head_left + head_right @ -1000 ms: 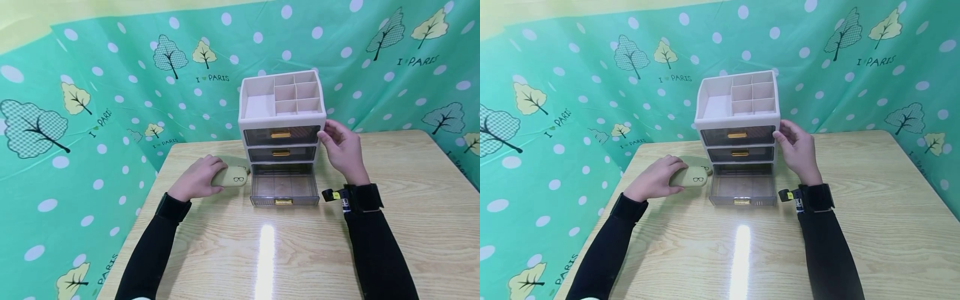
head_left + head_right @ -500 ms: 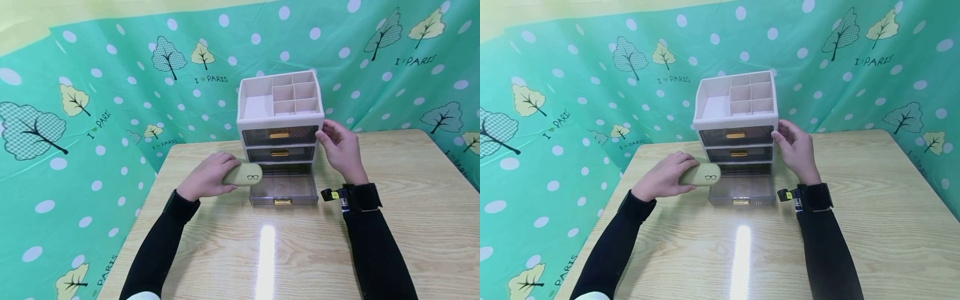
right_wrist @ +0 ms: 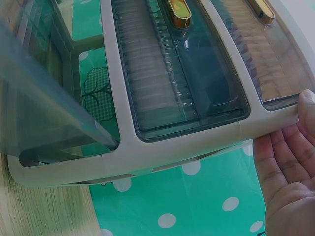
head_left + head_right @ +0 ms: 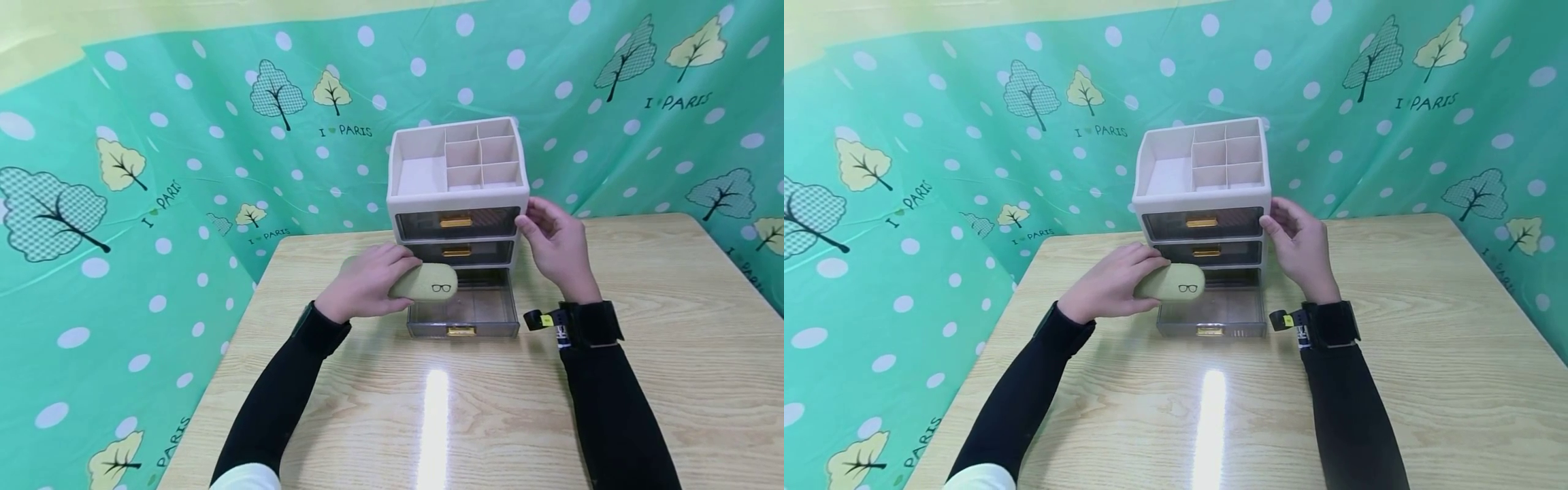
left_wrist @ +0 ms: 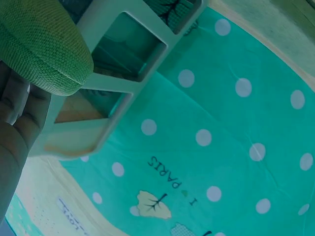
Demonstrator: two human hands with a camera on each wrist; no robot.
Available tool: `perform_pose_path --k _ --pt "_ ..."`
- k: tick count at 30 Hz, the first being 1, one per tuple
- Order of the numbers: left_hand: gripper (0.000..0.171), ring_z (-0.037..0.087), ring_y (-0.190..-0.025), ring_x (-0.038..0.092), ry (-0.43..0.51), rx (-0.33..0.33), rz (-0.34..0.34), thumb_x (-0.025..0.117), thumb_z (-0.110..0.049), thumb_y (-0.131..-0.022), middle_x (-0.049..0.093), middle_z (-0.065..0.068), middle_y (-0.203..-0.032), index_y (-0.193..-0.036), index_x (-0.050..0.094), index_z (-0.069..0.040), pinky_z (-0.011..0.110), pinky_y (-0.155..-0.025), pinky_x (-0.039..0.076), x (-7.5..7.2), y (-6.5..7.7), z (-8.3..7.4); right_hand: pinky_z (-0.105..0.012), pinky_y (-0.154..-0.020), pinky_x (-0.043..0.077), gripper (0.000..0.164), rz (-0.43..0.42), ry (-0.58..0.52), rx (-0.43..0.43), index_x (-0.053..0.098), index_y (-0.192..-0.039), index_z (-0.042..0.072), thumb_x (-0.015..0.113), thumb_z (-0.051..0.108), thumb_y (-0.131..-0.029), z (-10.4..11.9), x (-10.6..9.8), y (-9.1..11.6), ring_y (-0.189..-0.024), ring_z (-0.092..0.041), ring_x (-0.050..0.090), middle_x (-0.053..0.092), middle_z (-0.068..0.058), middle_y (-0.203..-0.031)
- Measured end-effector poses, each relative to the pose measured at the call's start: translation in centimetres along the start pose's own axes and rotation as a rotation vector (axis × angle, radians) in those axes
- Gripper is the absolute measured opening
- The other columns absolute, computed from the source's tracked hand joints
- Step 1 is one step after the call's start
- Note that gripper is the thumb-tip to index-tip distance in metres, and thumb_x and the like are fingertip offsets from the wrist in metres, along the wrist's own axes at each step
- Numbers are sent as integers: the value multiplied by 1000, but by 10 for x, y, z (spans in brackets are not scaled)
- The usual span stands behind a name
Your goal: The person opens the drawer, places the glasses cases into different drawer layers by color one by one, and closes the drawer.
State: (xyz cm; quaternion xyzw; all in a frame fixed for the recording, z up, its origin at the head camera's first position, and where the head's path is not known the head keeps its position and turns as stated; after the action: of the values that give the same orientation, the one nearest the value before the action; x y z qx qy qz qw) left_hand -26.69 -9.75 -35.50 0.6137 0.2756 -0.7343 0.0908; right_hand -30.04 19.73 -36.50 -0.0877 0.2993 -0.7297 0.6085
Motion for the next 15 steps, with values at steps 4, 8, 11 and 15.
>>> perform_pose_path --k 4,8,11,15 --pt "66 24 -112 57 6 32 6 84 -42 -82 63 8 -122 -131 63 -3 36 -92 51 3 -16 -7 -12 -88 53 37 -9 5 -6 63 -133 -3 67 13 -100 -1 -1 0 -101 2 64 68 -25 -122" --pt "66 24 -114 55 0 50 31 81 -45 -85 62 8 -124 -133 62 -4 35 -94 50 10 -33 -14 -12 -88 54 36 -14 -17 -20 63 -132 -3 67 12 -100 0 -1 0 -101 1 65 69 -24 -121" --pt "66 24 -117 55 -12 50 61 80 -47 -86 62 7 -126 -134 61 -5 36 -96 49 15 -42 -19 -13 -89 54 36 -11 -24 -21 63 -132 -4 67 12 -100 0 1 -1 -101 1 65 69 -25 -121" --pt "66 24 -119 54 -14 55 88 78 -47 -88 61 7 -127 -135 61 -5 37 -98 48 23 -52 -25 -13 -89 54 36 -11 -19 -18 63 -132 -4 67 12 -100 0 1 -1 -102 2 64 68 -26 -122"
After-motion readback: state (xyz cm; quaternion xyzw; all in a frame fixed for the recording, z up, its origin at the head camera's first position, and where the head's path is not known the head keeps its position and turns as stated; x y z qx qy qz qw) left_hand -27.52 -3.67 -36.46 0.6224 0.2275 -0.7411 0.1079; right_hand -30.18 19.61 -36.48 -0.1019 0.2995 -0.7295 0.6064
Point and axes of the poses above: each hand's wrist, its own y-axis away from the middle knuckle, its own x-axis out of the palm, z = x × y, the point moved 6 cm from there along -y, towards the middle knuckle
